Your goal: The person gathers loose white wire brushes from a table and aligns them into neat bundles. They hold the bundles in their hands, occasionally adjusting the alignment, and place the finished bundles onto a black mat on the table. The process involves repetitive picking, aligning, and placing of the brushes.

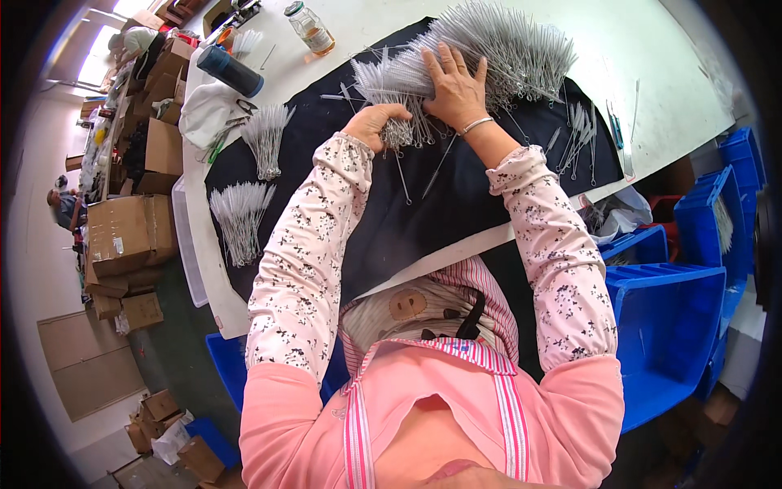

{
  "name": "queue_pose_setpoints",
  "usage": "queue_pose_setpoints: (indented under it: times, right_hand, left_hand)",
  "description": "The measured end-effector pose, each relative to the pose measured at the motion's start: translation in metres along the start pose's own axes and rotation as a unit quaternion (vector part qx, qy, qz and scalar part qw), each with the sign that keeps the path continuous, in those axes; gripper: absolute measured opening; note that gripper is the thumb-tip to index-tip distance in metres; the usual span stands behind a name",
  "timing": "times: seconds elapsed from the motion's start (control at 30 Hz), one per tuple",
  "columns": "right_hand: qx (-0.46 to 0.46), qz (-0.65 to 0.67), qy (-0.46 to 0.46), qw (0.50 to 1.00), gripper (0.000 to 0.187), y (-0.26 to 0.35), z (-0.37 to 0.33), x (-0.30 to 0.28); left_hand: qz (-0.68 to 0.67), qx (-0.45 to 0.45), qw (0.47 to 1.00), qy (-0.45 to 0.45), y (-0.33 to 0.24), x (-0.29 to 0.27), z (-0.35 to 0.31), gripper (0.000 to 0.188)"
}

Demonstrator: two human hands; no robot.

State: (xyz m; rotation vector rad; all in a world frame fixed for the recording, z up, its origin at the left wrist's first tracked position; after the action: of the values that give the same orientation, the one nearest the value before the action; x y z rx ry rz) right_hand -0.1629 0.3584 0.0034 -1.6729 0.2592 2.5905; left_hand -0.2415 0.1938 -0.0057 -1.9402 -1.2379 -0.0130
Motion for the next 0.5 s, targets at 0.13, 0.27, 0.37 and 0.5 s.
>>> queue_pose_setpoints:
  times: [0.13,0.27,0.37,0.5]
  right_hand:
    - [0.023,0.041,-0.023,0.999,0.086,-0.005,-0.002,0.022]
    - [0.009,0.046,-0.026,0.999,0.078,-0.009,-0.004,0.031]
    - [-0.011,0.016,-0.038,0.999,0.071,-0.007,-0.004,0.039]
    - [-0.026,-0.026,-0.053,0.998,0.065,-0.009,-0.005,0.052]
  left_hand:
    - [0.005,-0.037,0.999,0.021,-0.009,-0.003,-0.018,0.015]
    - [0.024,-0.065,0.997,0.032,-0.016,-0.013,-0.040,0.020]
    - [0.035,-0.108,0.991,0.065,-0.022,-0.023,-0.063,0.021]
    - [0.019,-0.133,0.987,0.089,-0.017,-0.032,-0.091,0.025]
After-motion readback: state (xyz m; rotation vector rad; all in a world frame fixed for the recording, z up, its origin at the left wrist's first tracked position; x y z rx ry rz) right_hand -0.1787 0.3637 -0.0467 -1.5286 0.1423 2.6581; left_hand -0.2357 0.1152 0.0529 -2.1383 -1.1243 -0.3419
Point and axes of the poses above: each hand's wrist, its own z-axis towards the middle knuckle, its own x-axis out of the palm, y = z × x, the point moved 1 cm from there along z, towards the middle knuckle, and after that the axes turned 6 degrees about -x, right-handed, at the moved point
